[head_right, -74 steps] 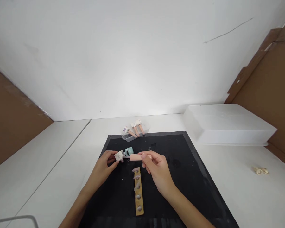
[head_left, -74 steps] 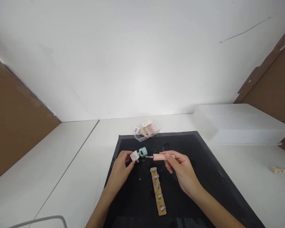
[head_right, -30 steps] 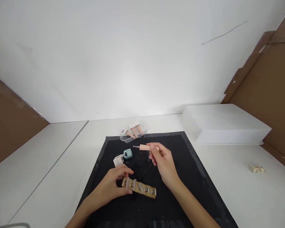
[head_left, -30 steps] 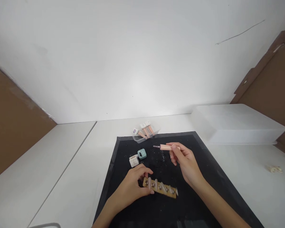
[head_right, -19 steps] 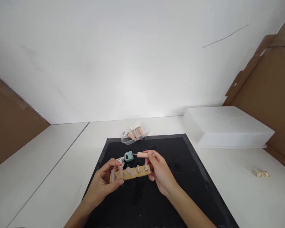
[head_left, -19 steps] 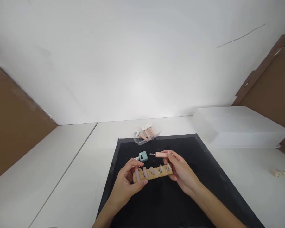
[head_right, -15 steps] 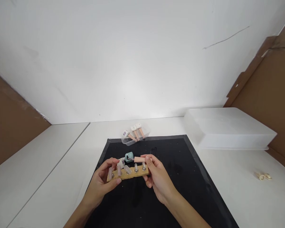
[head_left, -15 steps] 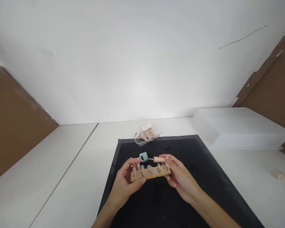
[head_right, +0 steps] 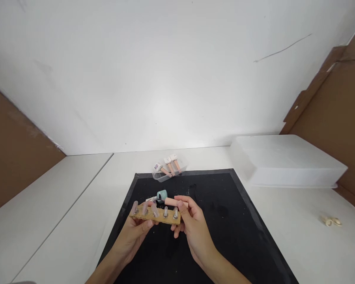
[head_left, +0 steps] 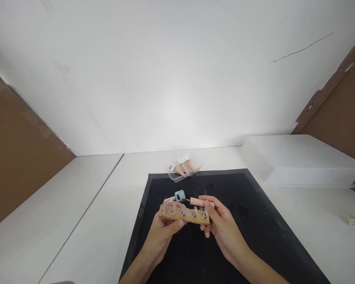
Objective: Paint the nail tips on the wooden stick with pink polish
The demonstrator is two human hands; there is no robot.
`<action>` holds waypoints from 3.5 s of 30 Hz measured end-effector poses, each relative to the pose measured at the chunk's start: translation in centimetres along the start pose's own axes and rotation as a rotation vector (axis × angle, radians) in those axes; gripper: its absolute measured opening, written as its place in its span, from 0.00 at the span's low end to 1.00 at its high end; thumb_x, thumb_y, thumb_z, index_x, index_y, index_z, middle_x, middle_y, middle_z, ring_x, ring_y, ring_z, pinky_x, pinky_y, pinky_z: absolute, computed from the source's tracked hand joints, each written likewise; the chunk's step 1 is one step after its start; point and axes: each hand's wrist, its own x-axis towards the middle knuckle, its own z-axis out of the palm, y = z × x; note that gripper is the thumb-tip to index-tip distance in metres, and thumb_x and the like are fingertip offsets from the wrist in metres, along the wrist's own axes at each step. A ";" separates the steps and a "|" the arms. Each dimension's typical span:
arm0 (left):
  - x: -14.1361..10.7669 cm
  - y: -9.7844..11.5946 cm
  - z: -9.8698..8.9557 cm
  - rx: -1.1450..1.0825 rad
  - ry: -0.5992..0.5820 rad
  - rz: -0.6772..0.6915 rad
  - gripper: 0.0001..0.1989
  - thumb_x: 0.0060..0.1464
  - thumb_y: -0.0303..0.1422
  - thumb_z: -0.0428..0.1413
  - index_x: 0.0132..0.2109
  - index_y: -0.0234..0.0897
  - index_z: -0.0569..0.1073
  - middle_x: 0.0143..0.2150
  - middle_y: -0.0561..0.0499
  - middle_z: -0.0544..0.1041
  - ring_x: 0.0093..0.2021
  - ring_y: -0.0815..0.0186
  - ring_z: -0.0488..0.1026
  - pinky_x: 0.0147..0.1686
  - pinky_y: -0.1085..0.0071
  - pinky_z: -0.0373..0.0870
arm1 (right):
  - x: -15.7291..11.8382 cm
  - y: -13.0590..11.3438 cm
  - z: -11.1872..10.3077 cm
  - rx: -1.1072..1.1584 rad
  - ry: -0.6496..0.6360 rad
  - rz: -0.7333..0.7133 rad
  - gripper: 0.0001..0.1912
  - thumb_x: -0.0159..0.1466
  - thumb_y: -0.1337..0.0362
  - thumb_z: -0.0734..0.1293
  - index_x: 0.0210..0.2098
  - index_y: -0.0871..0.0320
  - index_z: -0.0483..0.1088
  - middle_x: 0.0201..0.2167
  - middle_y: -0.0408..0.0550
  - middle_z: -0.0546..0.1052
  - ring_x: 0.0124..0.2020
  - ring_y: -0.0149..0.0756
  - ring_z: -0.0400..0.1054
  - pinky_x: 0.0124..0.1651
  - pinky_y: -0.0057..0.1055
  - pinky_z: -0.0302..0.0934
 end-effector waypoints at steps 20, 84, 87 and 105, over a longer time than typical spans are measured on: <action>-0.8 -0.3 -0.4 -0.073 -0.233 -0.246 0.18 0.42 0.41 0.63 0.42 0.43 0.76 0.33 0.52 0.73 0.39 0.66 0.71 0.44 0.68 0.67 | -0.3 -2.9 -2.0 -0.021 -0.258 -0.236 0.08 0.55 0.60 0.71 0.29 0.58 0.71 0.21 0.39 0.65 0.17 0.23 0.57 0.20 0.22 0.51; -1.0 -0.1 0.0 0.106 -0.293 -0.328 0.29 0.47 0.43 0.58 0.57 0.49 0.64 0.65 0.49 0.58 0.63 0.52 0.55 0.60 0.56 0.50 | -0.2 -3.3 -2.2 -0.249 -0.486 -0.323 0.12 0.62 0.62 0.65 0.24 0.58 0.68 0.29 0.44 0.67 0.25 0.28 0.62 0.24 0.25 0.54; -1.0 -0.3 -0.1 0.093 -0.304 -0.319 0.29 0.48 0.42 0.58 0.58 0.48 0.63 0.64 0.49 0.60 0.63 0.53 0.54 0.60 0.56 0.49 | -0.1 -3.4 -2.1 -0.295 -0.416 -0.340 0.12 0.62 0.61 0.65 0.23 0.58 0.70 0.31 0.45 0.67 0.24 0.27 0.60 0.24 0.26 0.53; -0.9 -0.5 0.0 0.128 -0.308 -0.295 0.28 0.48 0.41 0.58 0.57 0.45 0.65 0.64 0.47 0.59 0.61 0.51 0.57 0.60 0.53 0.49 | 0.1 -3.6 -2.3 -0.336 -0.356 -0.347 0.12 0.62 0.61 0.65 0.24 0.58 0.70 0.29 0.45 0.70 0.25 0.28 0.61 0.25 0.26 0.55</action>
